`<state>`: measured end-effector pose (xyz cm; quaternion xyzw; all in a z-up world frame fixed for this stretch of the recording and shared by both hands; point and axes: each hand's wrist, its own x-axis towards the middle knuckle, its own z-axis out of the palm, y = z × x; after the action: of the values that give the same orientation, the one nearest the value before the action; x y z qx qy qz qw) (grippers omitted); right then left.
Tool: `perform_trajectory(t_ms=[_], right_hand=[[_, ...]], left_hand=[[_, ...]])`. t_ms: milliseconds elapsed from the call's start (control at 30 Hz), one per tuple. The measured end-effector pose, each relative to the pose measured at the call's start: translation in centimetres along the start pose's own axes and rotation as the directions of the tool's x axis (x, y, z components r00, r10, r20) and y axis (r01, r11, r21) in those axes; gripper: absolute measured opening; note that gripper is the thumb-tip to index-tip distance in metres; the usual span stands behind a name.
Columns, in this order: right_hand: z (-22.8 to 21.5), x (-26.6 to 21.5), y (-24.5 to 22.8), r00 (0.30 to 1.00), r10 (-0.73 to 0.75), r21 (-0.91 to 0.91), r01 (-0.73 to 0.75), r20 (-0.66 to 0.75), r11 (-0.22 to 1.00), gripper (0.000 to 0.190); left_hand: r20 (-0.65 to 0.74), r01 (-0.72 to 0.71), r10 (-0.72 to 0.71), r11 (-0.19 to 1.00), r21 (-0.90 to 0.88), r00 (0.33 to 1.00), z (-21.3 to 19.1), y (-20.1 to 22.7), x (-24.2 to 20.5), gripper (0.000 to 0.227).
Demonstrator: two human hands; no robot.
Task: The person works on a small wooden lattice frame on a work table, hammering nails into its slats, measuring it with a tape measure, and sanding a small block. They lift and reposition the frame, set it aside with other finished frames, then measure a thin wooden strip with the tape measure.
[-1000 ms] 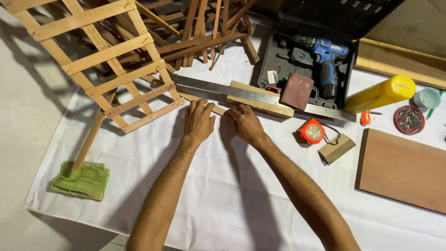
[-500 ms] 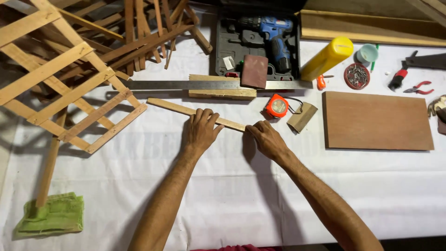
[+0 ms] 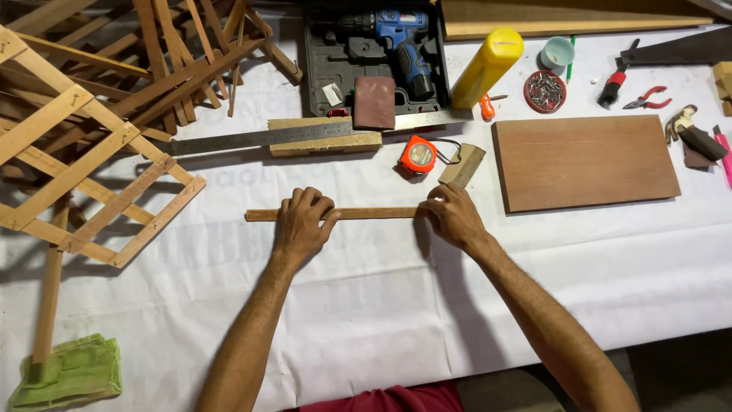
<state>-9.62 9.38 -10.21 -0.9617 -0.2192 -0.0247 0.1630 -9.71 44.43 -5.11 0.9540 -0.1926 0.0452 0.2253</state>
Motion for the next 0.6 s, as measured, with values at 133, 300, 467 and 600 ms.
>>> perform_trajectory(t_ms=[133,300,467,600], right_hand=[[-0.2,1.3,-0.3,0.996,-0.006,-0.012,0.007,0.084,1.000,0.019],[0.0,1.6,0.0,0.997,-0.052,-0.022,0.053,0.059,0.998,0.019],[-0.8,3.4,2.3,0.997,-0.017,0.047,0.013,0.077,0.999,0.021],[-3.7,6.9,1.0,0.979,0.021,0.089,-0.003,-0.203,0.996,0.062]], left_hand=[[0.023,-0.014,0.015,1.000,-0.016,1.000,2.4,-1.4,-0.4,0.022],[-0.029,-0.032,0.033,0.999,0.041,0.999,1.7,-1.3,-1.0,0.024],[-0.013,-0.083,0.084,0.994,0.073,0.996,0.5,-0.8,-0.7,0.035],[0.003,-0.008,0.008,1.000,0.001,1.000,0.3,-0.3,-0.3,0.036]])
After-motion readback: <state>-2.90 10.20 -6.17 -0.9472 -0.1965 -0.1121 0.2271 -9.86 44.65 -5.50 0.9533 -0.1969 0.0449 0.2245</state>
